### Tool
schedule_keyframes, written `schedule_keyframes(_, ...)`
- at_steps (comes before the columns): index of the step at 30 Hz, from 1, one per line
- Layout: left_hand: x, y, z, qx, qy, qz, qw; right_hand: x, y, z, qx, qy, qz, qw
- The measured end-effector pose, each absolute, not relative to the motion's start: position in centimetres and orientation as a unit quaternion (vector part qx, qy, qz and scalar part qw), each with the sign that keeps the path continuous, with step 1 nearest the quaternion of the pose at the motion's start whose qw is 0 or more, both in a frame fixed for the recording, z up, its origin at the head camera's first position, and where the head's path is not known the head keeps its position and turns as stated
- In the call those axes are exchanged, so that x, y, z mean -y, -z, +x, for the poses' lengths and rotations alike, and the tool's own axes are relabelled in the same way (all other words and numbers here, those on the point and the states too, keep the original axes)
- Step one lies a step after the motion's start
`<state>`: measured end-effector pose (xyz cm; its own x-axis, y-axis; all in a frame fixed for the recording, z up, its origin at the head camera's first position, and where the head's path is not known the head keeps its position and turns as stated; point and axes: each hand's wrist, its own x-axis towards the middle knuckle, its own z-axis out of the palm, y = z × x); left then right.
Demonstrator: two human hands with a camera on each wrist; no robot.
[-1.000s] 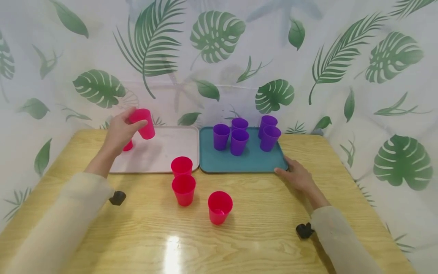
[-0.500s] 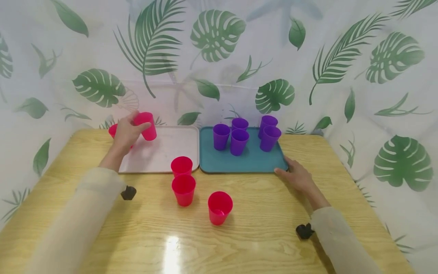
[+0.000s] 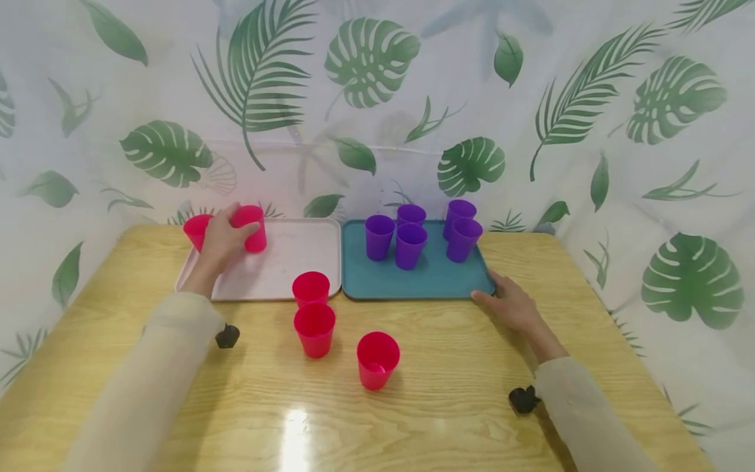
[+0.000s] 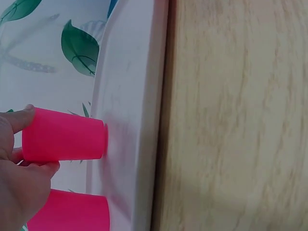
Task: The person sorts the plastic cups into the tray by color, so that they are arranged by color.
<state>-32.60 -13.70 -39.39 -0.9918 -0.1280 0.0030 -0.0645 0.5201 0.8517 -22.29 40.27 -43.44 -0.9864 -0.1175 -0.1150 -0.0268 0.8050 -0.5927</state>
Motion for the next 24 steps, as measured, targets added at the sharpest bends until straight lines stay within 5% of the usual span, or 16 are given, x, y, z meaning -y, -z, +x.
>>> schedule_keyframes(15, 13.8, 39.8, -32.6, 0.866, 0.497, 0.054, 0.027, -40.3, 43.6, -22.4, -0.948, 0.308, -0.028, 0.076)
schedule_keyframes(24, 13.9, 37.8, -32.0, 0.838, 0.536, 0.020, 0.102, -40.1, 43.3, -22.3, -0.949, 0.305, -0.021, 0.077)
